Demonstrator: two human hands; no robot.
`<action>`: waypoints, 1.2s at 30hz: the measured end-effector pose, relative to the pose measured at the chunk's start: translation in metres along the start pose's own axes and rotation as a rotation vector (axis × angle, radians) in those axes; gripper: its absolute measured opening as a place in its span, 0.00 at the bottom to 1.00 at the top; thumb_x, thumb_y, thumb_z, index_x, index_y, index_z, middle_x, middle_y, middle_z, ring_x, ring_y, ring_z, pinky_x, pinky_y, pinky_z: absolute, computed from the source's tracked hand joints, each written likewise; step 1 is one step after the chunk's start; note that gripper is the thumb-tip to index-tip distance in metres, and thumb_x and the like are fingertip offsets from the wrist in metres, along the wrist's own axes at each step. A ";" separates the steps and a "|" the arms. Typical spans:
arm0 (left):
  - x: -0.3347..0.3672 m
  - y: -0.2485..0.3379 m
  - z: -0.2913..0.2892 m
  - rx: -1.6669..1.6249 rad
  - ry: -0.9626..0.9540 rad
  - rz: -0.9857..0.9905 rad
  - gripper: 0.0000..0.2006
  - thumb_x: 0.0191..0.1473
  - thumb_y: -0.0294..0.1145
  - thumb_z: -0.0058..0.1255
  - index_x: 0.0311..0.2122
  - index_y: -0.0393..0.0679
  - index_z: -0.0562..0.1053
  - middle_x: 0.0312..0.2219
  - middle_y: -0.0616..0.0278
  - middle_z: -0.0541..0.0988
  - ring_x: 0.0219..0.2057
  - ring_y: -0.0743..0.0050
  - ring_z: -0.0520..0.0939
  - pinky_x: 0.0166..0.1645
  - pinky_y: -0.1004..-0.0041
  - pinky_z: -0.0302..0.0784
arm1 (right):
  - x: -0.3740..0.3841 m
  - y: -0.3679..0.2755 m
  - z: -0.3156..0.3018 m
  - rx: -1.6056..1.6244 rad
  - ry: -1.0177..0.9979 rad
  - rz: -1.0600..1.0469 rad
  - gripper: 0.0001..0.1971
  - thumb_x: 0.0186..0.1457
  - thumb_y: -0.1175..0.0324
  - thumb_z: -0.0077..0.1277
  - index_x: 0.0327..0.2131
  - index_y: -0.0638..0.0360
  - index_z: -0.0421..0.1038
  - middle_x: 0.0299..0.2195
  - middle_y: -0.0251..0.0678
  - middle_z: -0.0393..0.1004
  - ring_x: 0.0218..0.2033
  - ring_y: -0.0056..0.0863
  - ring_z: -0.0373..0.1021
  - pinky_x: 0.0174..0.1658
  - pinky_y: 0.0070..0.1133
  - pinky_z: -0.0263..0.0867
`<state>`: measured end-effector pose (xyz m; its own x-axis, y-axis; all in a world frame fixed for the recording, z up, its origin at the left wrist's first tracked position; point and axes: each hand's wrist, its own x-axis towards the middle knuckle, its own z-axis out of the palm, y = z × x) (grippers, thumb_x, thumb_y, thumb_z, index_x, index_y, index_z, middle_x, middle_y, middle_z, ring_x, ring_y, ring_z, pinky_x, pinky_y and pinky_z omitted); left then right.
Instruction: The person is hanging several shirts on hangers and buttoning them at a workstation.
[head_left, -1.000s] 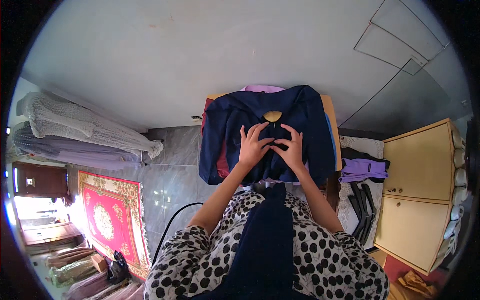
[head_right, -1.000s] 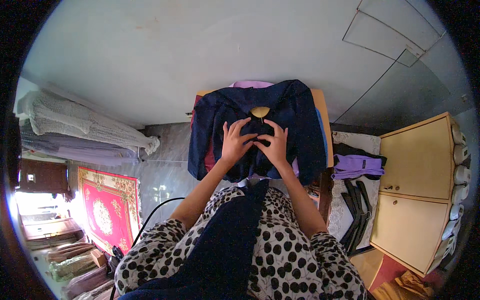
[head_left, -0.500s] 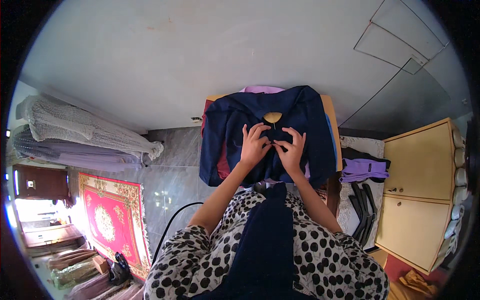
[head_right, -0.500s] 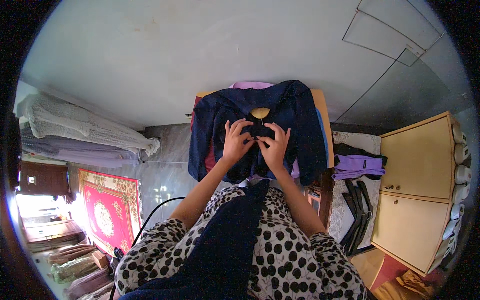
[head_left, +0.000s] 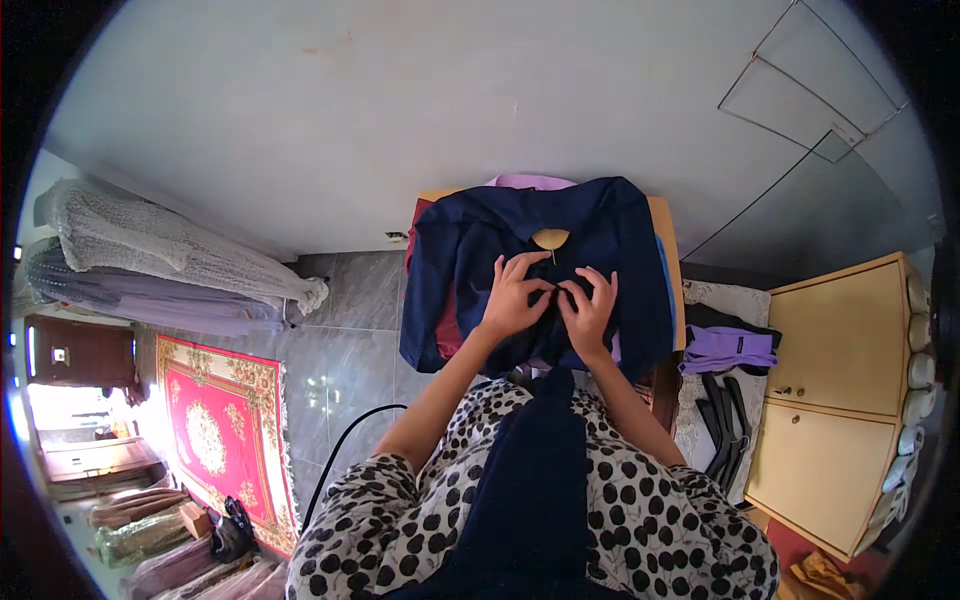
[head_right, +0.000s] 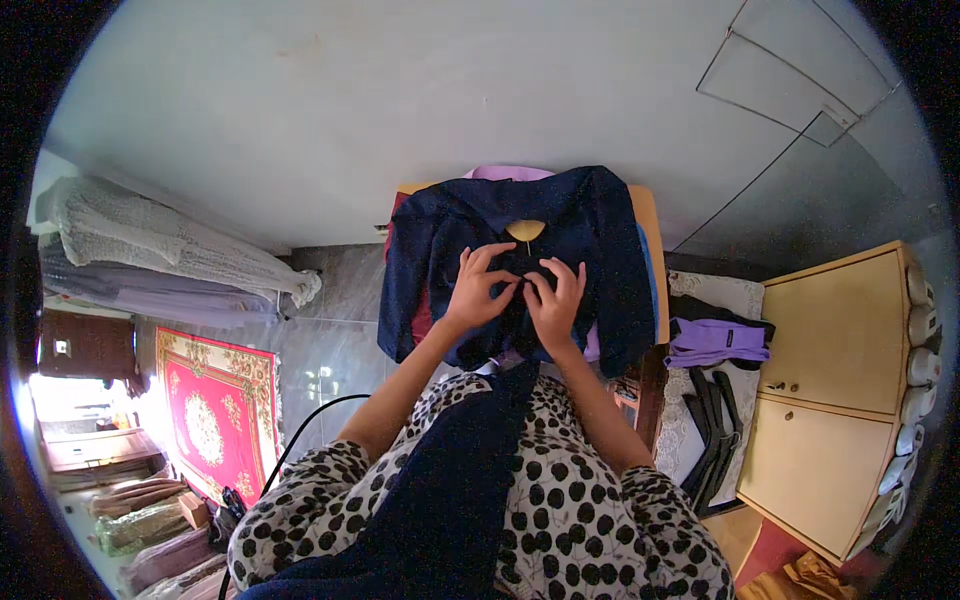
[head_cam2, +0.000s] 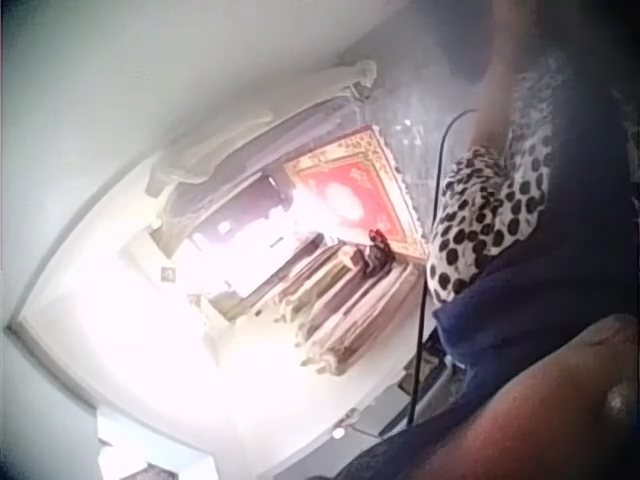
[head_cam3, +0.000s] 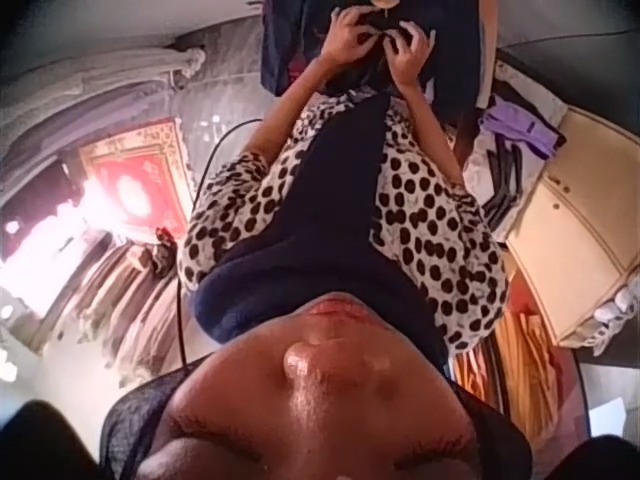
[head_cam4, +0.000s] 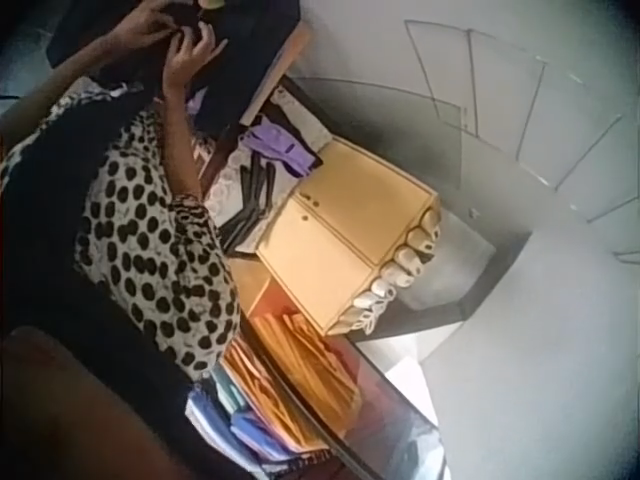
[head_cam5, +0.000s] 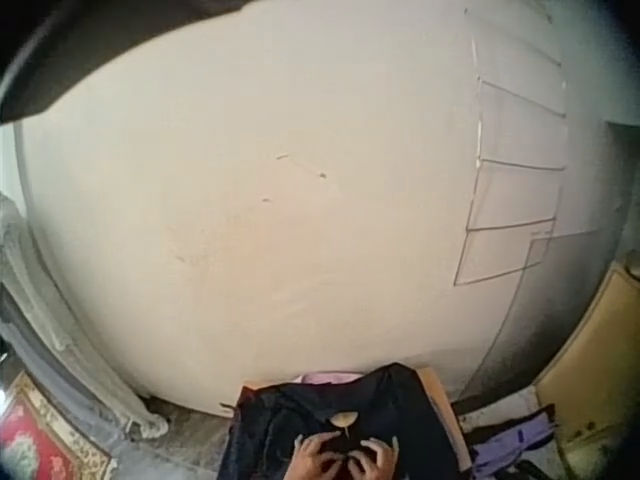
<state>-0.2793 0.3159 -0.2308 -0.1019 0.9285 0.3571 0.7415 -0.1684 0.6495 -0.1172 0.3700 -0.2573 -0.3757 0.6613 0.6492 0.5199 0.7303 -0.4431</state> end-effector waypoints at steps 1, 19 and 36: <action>0.001 -0.002 -0.003 0.005 -0.017 0.020 0.06 0.42 0.33 0.61 0.30 0.49 0.79 0.54 0.63 0.70 0.59 0.59 0.66 0.64 0.46 0.49 | -0.001 0.003 -0.001 0.000 0.011 -0.033 0.09 0.45 0.70 0.63 0.33 0.50 0.77 0.46 0.30 0.68 0.53 0.34 0.66 0.63 0.50 0.48; 0.004 -0.007 0.006 -0.171 -0.134 -0.100 0.14 0.57 0.37 0.51 0.45 0.43 0.71 0.57 0.56 0.67 0.60 0.59 0.65 0.64 0.57 0.57 | -0.018 0.025 -0.028 0.203 -0.145 0.057 0.08 0.55 0.71 0.49 0.39 0.55 0.75 0.50 0.36 0.68 0.52 0.39 0.66 0.63 0.49 0.46; -0.101 -0.091 0.081 0.497 -0.484 -0.587 0.54 0.40 0.74 0.51 0.69 0.68 0.41 0.70 0.65 0.35 0.69 0.46 0.37 0.56 0.19 0.42 | -0.094 0.108 0.016 -0.353 -0.898 0.234 0.40 0.59 0.41 0.42 0.69 0.44 0.40 0.70 0.43 0.33 0.70 0.47 0.33 0.63 0.59 0.34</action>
<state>-0.2826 0.2646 -0.3807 -0.3468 0.8766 -0.3338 0.8704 0.4333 0.2337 -0.0380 0.3897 -0.3765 -0.6005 0.7730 -0.2049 0.7989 0.5687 -0.1960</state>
